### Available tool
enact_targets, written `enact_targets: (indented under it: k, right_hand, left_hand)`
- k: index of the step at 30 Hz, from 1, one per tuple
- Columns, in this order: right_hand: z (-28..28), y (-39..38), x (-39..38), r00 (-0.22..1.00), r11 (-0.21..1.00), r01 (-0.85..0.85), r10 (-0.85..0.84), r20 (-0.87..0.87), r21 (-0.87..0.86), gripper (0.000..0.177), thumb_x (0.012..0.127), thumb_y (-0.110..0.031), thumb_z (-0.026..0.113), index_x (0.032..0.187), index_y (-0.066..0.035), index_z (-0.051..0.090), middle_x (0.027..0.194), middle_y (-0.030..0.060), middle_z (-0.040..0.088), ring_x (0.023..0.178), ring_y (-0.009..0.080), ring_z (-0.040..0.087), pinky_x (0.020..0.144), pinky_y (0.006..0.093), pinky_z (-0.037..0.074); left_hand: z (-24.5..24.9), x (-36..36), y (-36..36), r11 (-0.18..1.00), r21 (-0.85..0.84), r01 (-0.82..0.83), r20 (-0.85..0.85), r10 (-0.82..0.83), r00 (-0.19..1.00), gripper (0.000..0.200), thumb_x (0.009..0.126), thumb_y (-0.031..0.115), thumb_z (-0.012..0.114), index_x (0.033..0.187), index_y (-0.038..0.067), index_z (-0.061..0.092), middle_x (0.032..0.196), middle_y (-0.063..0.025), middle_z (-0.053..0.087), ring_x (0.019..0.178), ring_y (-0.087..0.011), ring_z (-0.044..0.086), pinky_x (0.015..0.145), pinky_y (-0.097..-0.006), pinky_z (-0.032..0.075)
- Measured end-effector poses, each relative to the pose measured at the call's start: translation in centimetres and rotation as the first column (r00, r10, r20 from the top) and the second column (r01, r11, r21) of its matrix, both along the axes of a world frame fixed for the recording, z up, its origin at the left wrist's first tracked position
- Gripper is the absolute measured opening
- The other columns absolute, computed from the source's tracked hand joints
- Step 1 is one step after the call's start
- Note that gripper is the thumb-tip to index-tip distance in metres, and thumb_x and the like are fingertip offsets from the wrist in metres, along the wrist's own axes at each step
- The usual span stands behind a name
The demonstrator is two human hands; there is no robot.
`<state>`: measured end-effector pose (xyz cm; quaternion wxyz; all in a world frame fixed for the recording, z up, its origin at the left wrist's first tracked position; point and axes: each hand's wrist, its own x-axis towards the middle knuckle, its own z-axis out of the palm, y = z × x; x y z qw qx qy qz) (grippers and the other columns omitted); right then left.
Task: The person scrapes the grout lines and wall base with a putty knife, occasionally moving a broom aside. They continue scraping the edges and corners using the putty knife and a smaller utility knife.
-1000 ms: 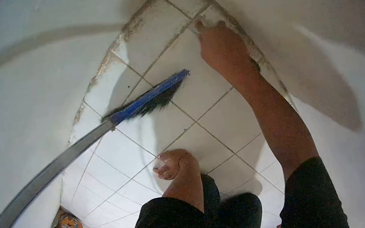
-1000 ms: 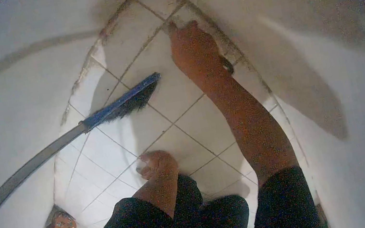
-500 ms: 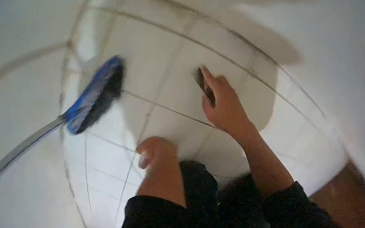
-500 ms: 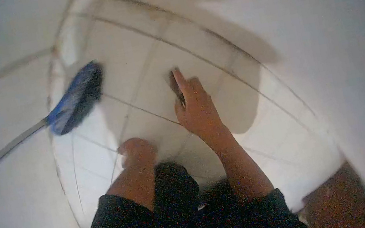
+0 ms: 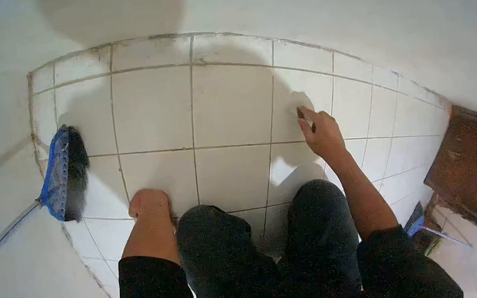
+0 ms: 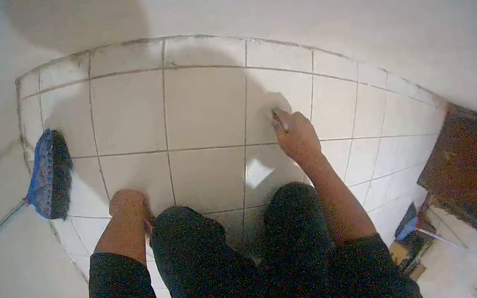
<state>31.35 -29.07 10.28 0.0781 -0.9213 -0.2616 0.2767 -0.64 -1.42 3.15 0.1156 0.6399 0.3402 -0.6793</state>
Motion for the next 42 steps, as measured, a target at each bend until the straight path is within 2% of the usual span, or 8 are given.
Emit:
enact_targets:
  k: [9,13,22,27,30,32,36,42]
  right_hand:
    - [-5.3,14.2,2.7,0.869,0.905,-0.424,0.416,0.267,-0.028,0.045,0.095,-0.02,0.045,0.139,-0.008,0.046,0.12,0.0329,0.055,0.087,0.0404,0.063,0.081,0.0446,0.055]
    - [-2.7,13.8,-0.4,0.95,0.931,-0.305,0.311,0.001,-0.203,0.05,0.097,-0.025,0.042,0.144,-0.01,0.038,0.114,0.0351,0.056,0.093,0.0449,0.063,0.083,0.0504,0.053]
    - [-4.6,20.3,1.5,0.801,0.808,-0.588,0.589,0.109,-0.046,0.045,0.097,-0.022,0.042,0.138,-0.006,0.043,0.104,0.0328,0.061,0.097,0.0437,0.063,0.085,0.0496,0.053]
    - [-1.5,17.4,0.0,0.793,0.775,-0.59,0.609,0.019,-0.226,0.042,0.098,-0.027,0.043,0.136,-0.009,0.048,0.099,0.0287,0.063,0.095,0.0388,0.064,0.084,0.0483,0.054]
    - [-2.7,18.9,0.2,0.777,0.775,-0.604,0.625,0.08,-0.188,0.041,0.098,-0.026,0.043,0.136,-0.01,0.048,0.1,0.0308,0.061,0.096,0.0407,0.063,0.085,0.0491,0.053]
    - [-2.7,21.7,-0.1,0.764,0.766,-0.628,0.64,0.076,-0.14,0.041,0.098,-0.025,0.042,0.135,-0.009,0.048,0.1,0.0323,0.059,0.098,0.0432,0.062,0.086,0.0497,0.053]
    - [-4.5,20.7,0.9,0.771,0.787,-0.61,0.617,0.158,-0.096,0.038,0.095,-0.024,0.051,0.13,-0.013,0.058,0.089,0.0289,0.061,0.086,0.043,0.061,0.079,0.0482,0.051]
    - [-2.3,19.4,0.4,0.759,0.748,-0.628,0.65,0.042,-0.213,0.038,0.094,-0.022,0.05,0.13,-0.012,0.057,0.091,0.0297,0.061,0.086,0.042,0.061,0.08,0.0484,0.051]
  left_hand:
    - [0.8,0.6,0.4,0.993,-0.033,-0.116,-0.087,0.112,0.99,0.035,0.084,0.026,0.066,0.118,0.017,0.07,0.128,-0.0064,0.063,0.116,-0.0279,0.059,0.083,-0.0556,0.051]
    - [0.8,0.9,0.7,0.983,0.056,-0.177,0.011,0.176,0.984,0.035,0.085,0.03,0.065,0.117,0.018,0.07,0.127,-0.0067,0.063,0.115,-0.0303,0.059,0.084,-0.0588,0.049]
    - [0.8,1.0,1.0,0.966,0.04,-0.256,-0.076,0.259,0.963,0.035,0.085,0.034,0.062,0.116,0.021,0.07,0.126,-0.004,0.063,0.116,-0.0277,0.057,0.087,-0.0578,0.044]
    - [0.8,1.1,1.4,0.912,0.013,-0.41,-0.129,0.408,0.904,0.035,0.087,0.033,0.058,0.118,0.02,0.069,0.133,-0.0038,0.059,0.119,-0.028,0.055,0.092,-0.0592,0.041]
    - [0.7,0.8,0.9,0.93,0.154,-0.333,0.09,0.322,0.942,0.041,0.089,0.03,0.056,0.125,0.013,0.065,0.135,-0.0115,0.057,0.123,-0.0355,0.053,0.087,-0.0651,0.043]
    - [-1.6,0.6,1.8,0.903,-0.046,-0.426,-0.259,0.401,0.879,0.041,0.088,0.029,0.056,0.125,0.014,0.065,0.136,-0.0121,0.056,0.123,-0.0353,0.053,0.089,-0.0642,0.043]
    - [1.6,1.4,2.1,0.949,-0.049,-0.313,-0.082,0.308,0.948,0.041,0.089,0.03,0.057,0.125,0.015,0.065,0.137,-0.0112,0.056,0.124,-0.0351,0.052,0.092,-0.0625,0.042]
    - [-0.4,-0.1,2.3,0.926,-0.122,-0.358,-0.248,0.321,0.914,0.042,0.088,0.032,0.058,0.127,0.015,0.064,0.138,-0.0113,0.054,0.125,-0.0349,0.052,0.093,-0.0623,0.04]
